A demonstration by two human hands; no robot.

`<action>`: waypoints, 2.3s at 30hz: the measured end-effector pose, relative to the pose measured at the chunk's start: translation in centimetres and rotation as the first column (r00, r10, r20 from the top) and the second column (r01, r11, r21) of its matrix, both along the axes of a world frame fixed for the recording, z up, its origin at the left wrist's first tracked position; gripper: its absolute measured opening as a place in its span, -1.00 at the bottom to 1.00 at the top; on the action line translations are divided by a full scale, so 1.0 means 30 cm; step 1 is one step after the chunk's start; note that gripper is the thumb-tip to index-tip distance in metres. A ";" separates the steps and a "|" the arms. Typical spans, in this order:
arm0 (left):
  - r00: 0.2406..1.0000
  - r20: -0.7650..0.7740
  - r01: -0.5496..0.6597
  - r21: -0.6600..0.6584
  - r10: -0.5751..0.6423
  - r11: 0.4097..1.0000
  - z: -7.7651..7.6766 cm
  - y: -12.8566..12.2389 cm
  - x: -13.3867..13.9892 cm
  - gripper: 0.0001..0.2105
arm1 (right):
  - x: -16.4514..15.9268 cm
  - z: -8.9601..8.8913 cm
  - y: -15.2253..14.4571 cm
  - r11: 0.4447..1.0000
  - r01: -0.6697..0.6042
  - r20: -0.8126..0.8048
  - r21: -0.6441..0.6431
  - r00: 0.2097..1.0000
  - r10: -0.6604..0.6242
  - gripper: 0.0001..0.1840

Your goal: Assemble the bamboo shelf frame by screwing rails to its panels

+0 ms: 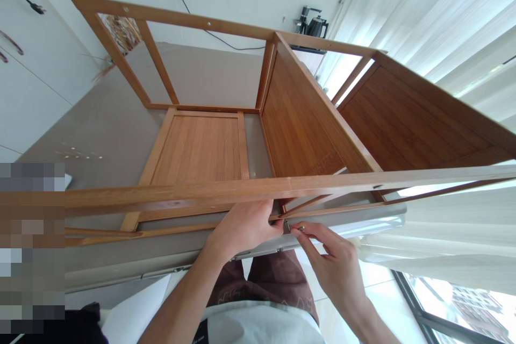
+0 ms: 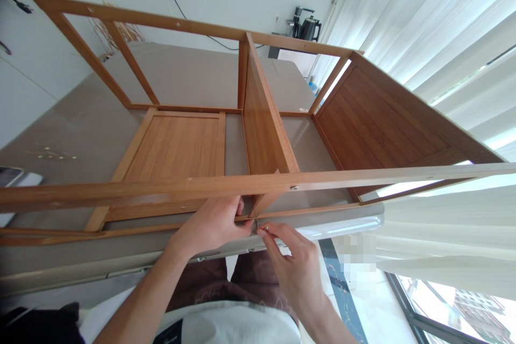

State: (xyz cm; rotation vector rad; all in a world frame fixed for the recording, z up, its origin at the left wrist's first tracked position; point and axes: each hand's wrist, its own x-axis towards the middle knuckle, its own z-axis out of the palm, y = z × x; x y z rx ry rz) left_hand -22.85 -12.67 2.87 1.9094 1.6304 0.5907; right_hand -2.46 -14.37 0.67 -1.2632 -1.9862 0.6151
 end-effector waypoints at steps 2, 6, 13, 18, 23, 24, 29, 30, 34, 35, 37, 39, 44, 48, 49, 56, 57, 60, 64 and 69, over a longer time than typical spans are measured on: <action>1.000 0.002 -0.001 0.012 0.001 1.000 0.003 -0.001 0.003 -0.91 | 0.001 -0.003 -0.003 0.994 0.052 -0.051 -0.099 0.997 -0.057 -0.89; 1.000 0.017 0.015 0.030 -0.015 0.999 0.007 -0.001 0.003 -0.89 | -0.007 -0.005 -0.015 0.926 0.128 -0.194 -0.354 0.959 -0.207 -0.75; 1.000 0.018 0.010 0.030 -0.011 0.999 0.011 -0.001 -0.001 -0.88 | -0.034 -0.029 -0.037 0.803 0.118 -0.392 -0.585 0.825 -0.406 -0.61; 1.000 0.011 0.000 0.024 0.000 1.000 0.013 0.000 0.002 -0.86 | -0.036 -0.053 -0.041 0.736 0.083 -0.441 -0.672 0.754 -0.487 -0.59; 1.000 -0.010 0.000 0.017 0.001 1.000 0.015 -0.003 0.002 -0.85 | -0.035 -0.064 -0.057 0.717 0.066 -0.463 -0.694 0.721 -0.516 -0.56; 1.000 -0.012 -0.002 0.016 0.002 1.000 0.017 -0.003 0.002 -0.85 | -0.034 -0.063 -0.063 0.738 0.082 -0.461 -0.670 0.734 -0.500 -0.57; 1.000 -0.014 0.015 0.024 -0.014 1.000 0.020 -0.001 0.001 -0.84 | -0.010 -0.058 -0.090 0.963 0.196 -0.197 -0.188 0.953 -0.232 -0.84; 1.000 -0.018 0.018 0.021 -0.017 1.000 0.020 -0.001 0.001 -0.84 | -0.003 -0.059 -0.091 0.986 0.160 -0.121 -0.041 0.979 -0.164 -0.90; 1.000 -0.021 0.016 0.015 -0.016 1.000 0.017 -0.001 -0.001 -0.84 | 0.018 -0.062 -0.072 0.954 -0.085 0.049 0.288 0.996 0.074 -0.69; 1.000 -0.018 0.016 0.019 -0.016 1.000 0.016 -0.001 -0.001 -0.83 | 0.021 -0.062 -0.065 0.941 -0.131 0.069 0.311 0.991 0.116 -0.65; 1.000 -0.016 0.016 0.031 -0.015 0.999 0.013 -0.001 -0.003 -0.83 | 0.023 -0.062 -0.052 0.926 -0.193 0.099 0.323 0.981 0.170 -0.61; 1.000 -0.013 0.015 0.047 -0.015 0.999 0.010 0.000 -0.003 -0.83 | 0.025 -0.063 -0.043 0.922 -0.218 0.117 0.318 0.975 0.190 -0.60; 1.000 -0.002 0.013 0.039 -0.013 0.999 0.009 0.003 0.000 -0.86 | 0.029 -0.073 -0.036 0.933 -0.242 0.123 0.266 0.969 0.216 -0.60; 1.000 -0.009 0.008 0.016 -0.008 1.000 0.014 0.001 0.003 -0.90 | 0.025 -0.069 -0.029 0.936 -0.258 0.122 0.238 0.964 0.234 -0.61; 1.000 -0.011 0.008 0.011 -0.008 1.000 0.015 0.001 0.002 -0.91 | 0.022 -0.066 -0.027 0.936 -0.259 0.123 0.237 0.964 0.235 -0.61; 1.000 0.003 0.013 0.012 -0.013 1.000 0.002 0.001 -0.004 -0.93 | 0.009 -0.044 -0.020 0.934 -0.267 0.128 0.236 0.962 0.243 -0.63; 1.000 0.007 0.012 0.013 -0.012 1.000 0.000 0.002 -0.004 -0.93 | 0.008 -0.043 -0.021 0.935 -0.268 0.130 0.234 0.961 0.243 -0.63; 1.000 0.010 0.012 0.012 -0.012 1.000 -0.001 0.002 -0.005 -0.91 | 0.003 -0.040 -0.023 0.938 -0.260 0.136 0.229 0.963 0.234 -0.65; 1.000 0.004 0.003 0.022 -0.003 1.000 0.002 0.003 -0.003 -0.91 | -0.005 -0.031 -0.021 0.948 -0.243 0.143 0.207 0.966 0.216 -0.70; 1.000 -0.004 0.020 0.030 -0.020 0.999 0.002 0.004 -0.003 -0.90 | -0.016 -0.015 -0.012 0.952 -0.249 0.161 0.177 0.962 0.222 -0.74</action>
